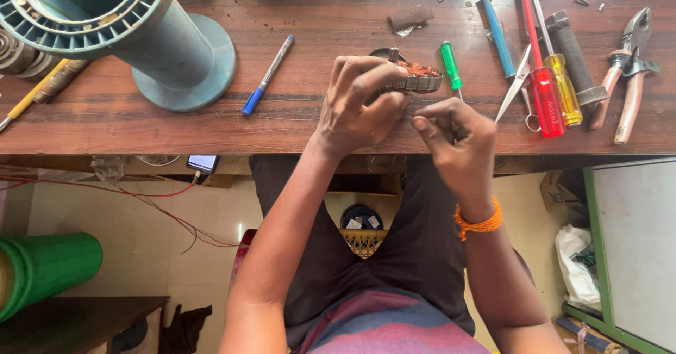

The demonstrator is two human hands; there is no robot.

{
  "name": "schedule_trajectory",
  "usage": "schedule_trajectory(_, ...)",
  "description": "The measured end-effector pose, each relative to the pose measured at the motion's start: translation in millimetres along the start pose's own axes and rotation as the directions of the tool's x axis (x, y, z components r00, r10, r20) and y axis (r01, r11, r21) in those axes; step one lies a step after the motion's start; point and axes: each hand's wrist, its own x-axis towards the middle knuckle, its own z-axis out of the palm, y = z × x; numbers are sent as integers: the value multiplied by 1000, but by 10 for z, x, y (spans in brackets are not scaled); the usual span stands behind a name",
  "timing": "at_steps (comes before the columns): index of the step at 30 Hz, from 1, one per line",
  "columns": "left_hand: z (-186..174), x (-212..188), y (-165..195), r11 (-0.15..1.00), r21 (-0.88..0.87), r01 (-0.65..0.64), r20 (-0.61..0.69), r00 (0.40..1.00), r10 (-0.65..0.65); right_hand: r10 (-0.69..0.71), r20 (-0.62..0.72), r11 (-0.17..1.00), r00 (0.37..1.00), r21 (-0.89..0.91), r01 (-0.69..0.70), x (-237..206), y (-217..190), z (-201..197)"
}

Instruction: The person sits at a workbench and works on a motor armature, pulling at the copper windings around its core by hand. They briefly use a marker to press and pick at the windings, then continue removing winding material by hand, at one point standing to move a container aside before resuming.

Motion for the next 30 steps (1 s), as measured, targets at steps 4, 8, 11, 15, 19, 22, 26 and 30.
schedule_trajectory(4,23,-31,-25,994,-77,75,-35,996,-78,-148,53,970,988,-188,156,139,-199,-180)
schedule_trajectory(8,45,-60,-24,968,-196,160,-60,983,-175,-231,83,913,969,-325,245,342,-366,-168)
schedule_trajectory(11,47,-74,-17,963,-180,199,-65,975,-214,-217,99,905,971,-351,239,545,-406,-55)
schedule_trajectory(15,51,-76,-32,969,-149,199,-68,975,-211,-228,140,899,964,-351,263,766,-372,26)
schedule_trajectory(19,69,-71,-39,976,-120,184,-56,980,-192,-79,159,931,984,-341,129,866,-278,-43)
schedule_trajectory(22,55,-61,-30,985,-80,153,-10,988,-154,-63,182,989,981,-117,85,841,-212,-144)
schedule_trajectory(26,26,-16,-25,996,-25,83,70,994,-81,13,126,986,992,-169,9,693,-191,-305)
schedule_trajectory(30,16,19,-25,990,-95,105,60,993,-99,41,72,993,997,-113,-33,405,-172,-318)
